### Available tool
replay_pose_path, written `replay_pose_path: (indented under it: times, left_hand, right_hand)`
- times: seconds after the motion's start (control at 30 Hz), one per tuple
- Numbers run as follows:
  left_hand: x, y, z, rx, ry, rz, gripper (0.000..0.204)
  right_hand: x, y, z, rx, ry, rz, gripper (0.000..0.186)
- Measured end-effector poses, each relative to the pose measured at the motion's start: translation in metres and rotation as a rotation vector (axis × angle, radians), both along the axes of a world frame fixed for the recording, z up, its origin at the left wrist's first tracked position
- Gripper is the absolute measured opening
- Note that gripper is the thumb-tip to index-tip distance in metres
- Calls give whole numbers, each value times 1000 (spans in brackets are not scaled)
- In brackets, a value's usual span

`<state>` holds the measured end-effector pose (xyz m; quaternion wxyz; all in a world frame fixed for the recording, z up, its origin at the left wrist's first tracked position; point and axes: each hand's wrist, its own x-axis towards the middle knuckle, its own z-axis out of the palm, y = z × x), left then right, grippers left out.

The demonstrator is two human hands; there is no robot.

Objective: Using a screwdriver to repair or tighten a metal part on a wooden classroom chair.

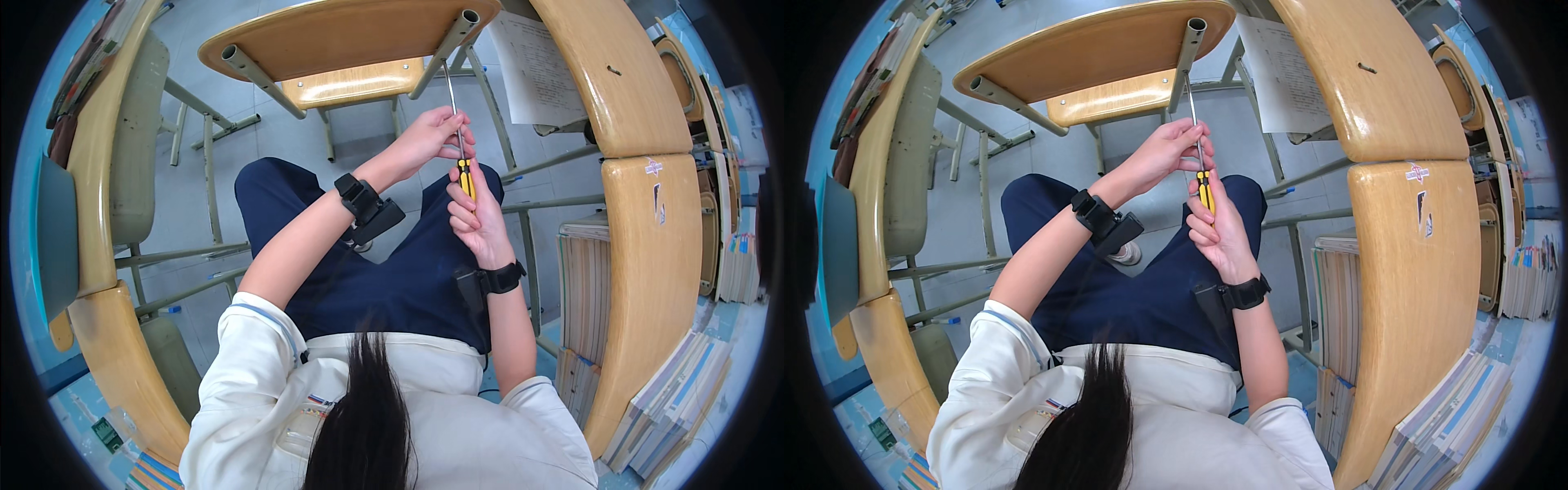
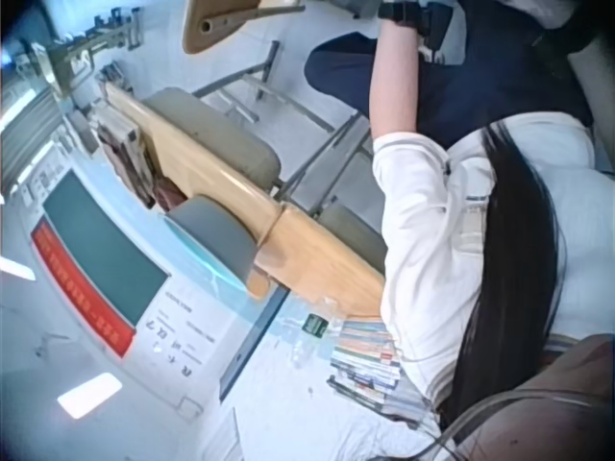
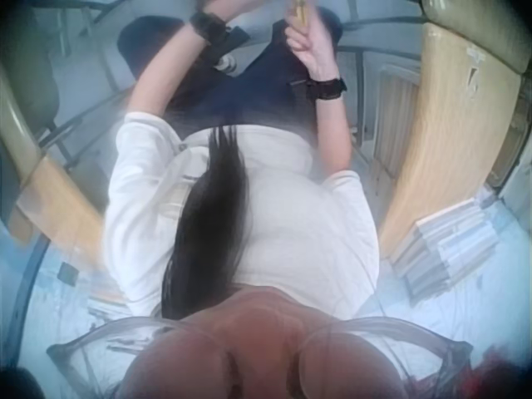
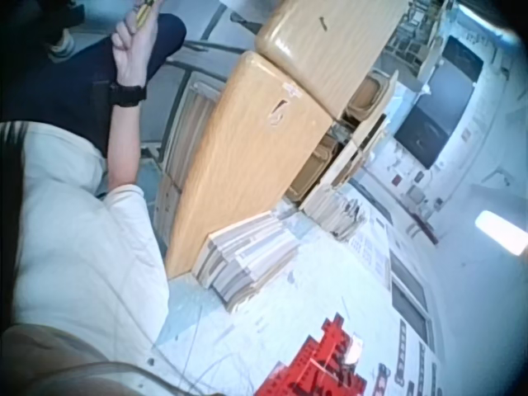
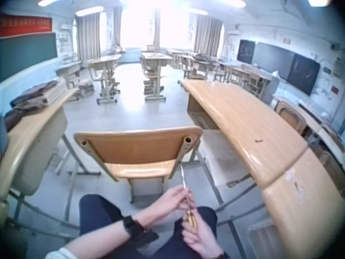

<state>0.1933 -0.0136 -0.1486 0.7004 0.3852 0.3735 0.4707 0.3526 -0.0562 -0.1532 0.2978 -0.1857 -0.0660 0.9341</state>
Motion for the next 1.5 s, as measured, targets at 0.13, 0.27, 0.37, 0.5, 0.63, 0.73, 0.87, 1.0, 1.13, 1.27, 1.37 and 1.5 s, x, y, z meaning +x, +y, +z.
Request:
replay_pose_path:
  times: [0.13,0.27,0.37,0.5,0.63,0.73,0.87,1.0,1.13,1.27,1.37,1.5]
  left_hand:
    - [7,5,8,-8,31,-16,28]
    - [5,7,6,-20,10,-20,26]
    - [4,6,2,-23,-2,-5,26]
    - [7,6,1,17,-72,9,24]
    - [5,6,1,23,-48,2,25]
    - [2,5,8,21,5,-17,26]
    - [2,4,12,3,30,-7,27]
    - [5,7,13,-7,49,-4,28]
    - [4,7,9,-22,46,-6,24]
    - [5,6,3,-6,23,11,23]
    - [12,6,5,8,10,62,24]
    - [12,8,8,10,29,69,24]
  right_hand:
    - [-3,2,6,854,-1275,-195,33]
    - [0,-1,12,669,-968,-139,31]
    - [0,-3,16,488,-653,-71,29]
    - [-1,-6,-5,-346,512,-85,33]
    - [2,1,0,-452,654,11,31]
    - [6,5,0,-134,406,73,27]
    - [5,3,26,232,-245,65,28]
    - [-12,-7,34,1294,-1543,-251,30]
    - [-10,-3,16,1395,-1615,-305,27]
    - [0,-3,21,518,-679,-21,25]
    - [8,-8,10,-348,298,-101,30]
    - [15,4,-1,-336,462,12,32]
